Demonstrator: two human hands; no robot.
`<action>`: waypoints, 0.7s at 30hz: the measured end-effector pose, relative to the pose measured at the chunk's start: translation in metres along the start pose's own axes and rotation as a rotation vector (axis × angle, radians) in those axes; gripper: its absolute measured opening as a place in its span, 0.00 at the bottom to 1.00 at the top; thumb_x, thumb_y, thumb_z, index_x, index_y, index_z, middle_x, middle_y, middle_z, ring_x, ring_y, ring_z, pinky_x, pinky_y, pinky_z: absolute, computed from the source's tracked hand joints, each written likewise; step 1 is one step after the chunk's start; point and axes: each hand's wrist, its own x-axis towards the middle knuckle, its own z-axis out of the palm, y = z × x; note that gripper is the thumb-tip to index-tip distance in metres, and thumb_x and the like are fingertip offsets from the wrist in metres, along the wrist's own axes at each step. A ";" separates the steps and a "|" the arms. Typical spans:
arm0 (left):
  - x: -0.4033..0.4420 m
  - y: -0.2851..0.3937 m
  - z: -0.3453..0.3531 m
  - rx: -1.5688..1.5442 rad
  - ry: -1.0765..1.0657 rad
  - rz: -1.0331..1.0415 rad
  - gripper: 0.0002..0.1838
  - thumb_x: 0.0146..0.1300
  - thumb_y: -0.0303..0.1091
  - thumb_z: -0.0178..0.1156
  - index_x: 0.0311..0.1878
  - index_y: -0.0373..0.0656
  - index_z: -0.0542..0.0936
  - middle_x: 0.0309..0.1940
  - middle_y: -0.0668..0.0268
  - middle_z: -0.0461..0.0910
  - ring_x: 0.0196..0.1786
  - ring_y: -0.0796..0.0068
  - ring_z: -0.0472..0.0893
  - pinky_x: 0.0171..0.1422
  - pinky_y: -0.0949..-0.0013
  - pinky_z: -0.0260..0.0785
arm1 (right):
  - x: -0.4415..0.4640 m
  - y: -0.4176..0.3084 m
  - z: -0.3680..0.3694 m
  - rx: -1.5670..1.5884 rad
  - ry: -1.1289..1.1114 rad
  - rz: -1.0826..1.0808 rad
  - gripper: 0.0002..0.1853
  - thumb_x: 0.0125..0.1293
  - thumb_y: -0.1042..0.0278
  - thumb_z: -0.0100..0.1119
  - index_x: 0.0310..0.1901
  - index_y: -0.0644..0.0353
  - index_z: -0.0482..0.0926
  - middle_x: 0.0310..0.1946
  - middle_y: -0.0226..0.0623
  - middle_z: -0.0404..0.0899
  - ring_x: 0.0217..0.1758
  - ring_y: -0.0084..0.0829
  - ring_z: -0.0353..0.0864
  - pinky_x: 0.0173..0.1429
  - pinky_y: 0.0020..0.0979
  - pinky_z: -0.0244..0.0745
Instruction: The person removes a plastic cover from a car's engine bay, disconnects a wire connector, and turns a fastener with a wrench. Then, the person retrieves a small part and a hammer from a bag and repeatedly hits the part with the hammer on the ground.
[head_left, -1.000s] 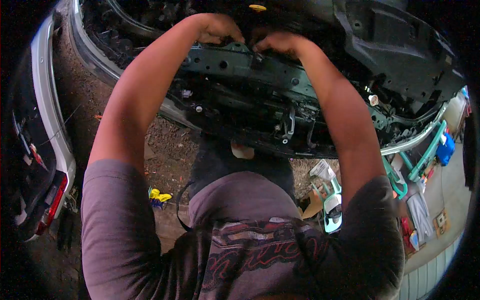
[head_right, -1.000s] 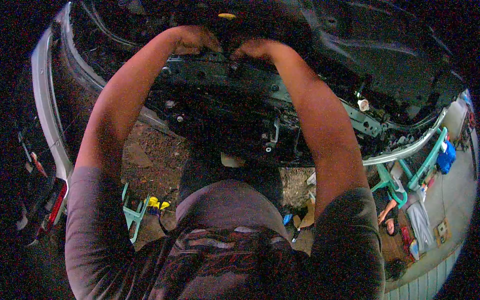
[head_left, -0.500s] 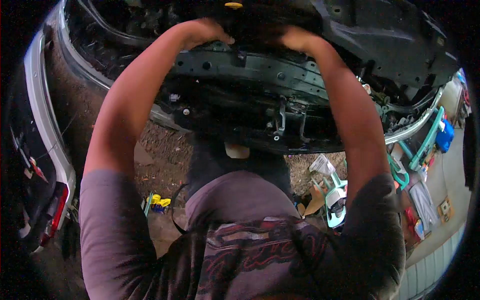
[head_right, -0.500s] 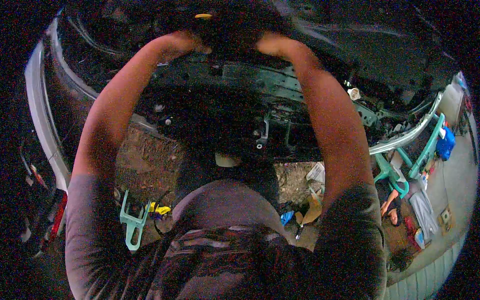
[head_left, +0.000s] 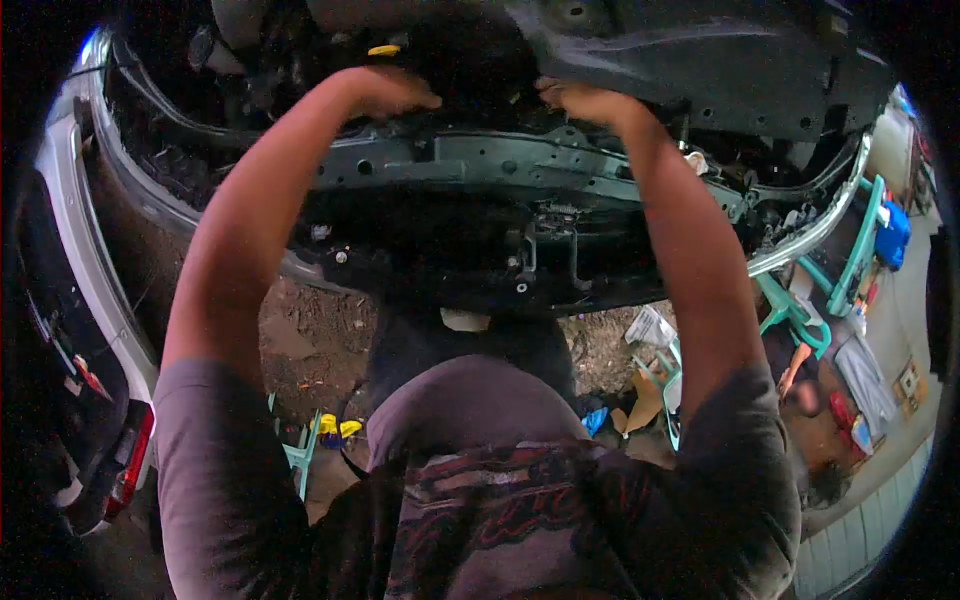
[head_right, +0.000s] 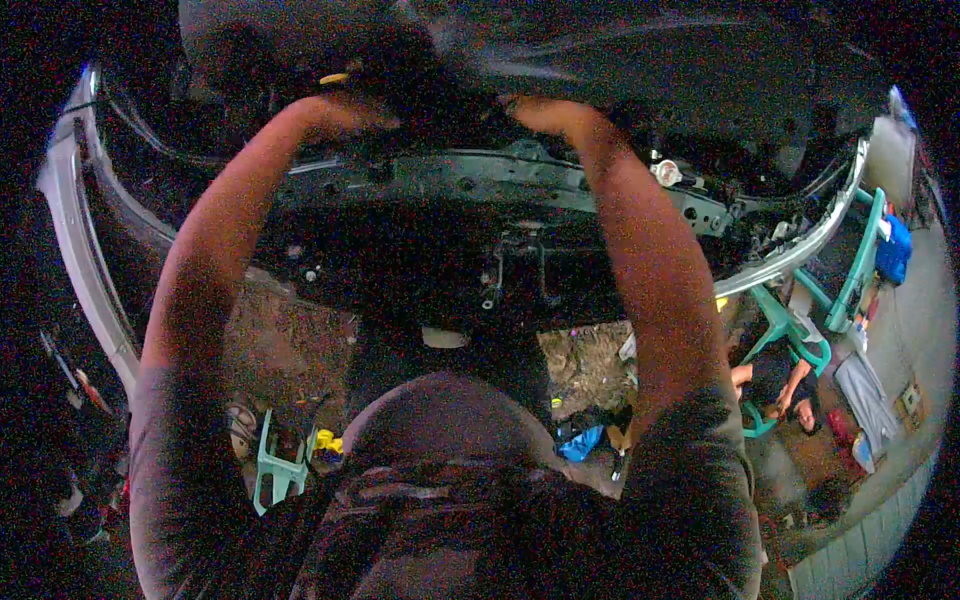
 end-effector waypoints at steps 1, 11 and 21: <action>0.012 0.007 0.005 0.089 -0.018 0.130 0.29 0.72 0.55 0.60 0.65 0.42 0.80 0.63 0.59 0.80 0.59 0.65 0.79 0.60 0.55 0.73 | 0.008 -0.002 0.003 -0.057 -0.004 0.044 0.21 0.76 0.62 0.49 0.65 0.60 0.79 0.60 0.43 0.82 0.57 0.37 0.82 0.63 0.36 0.75; 0.029 0.087 0.033 -0.038 0.088 0.113 0.30 0.73 0.49 0.57 0.71 0.41 0.73 0.56 0.59 0.81 0.44 0.65 0.78 0.55 0.54 0.72 | 0.026 -0.083 0.030 -0.296 -0.035 0.194 0.24 0.74 0.59 0.46 0.65 0.63 0.78 0.68 0.54 0.76 0.68 0.53 0.78 0.68 0.50 0.72; 0.055 0.099 0.056 -0.432 0.295 0.093 0.24 0.73 0.46 0.54 0.68 0.48 0.76 0.60 0.60 0.80 0.53 0.56 0.80 0.57 0.53 0.75 | -0.062 -0.077 0.026 -0.088 0.295 -0.001 0.26 0.74 0.65 0.50 0.73 0.52 0.69 0.61 0.59 0.79 0.65 0.61 0.76 0.69 0.52 0.72</action>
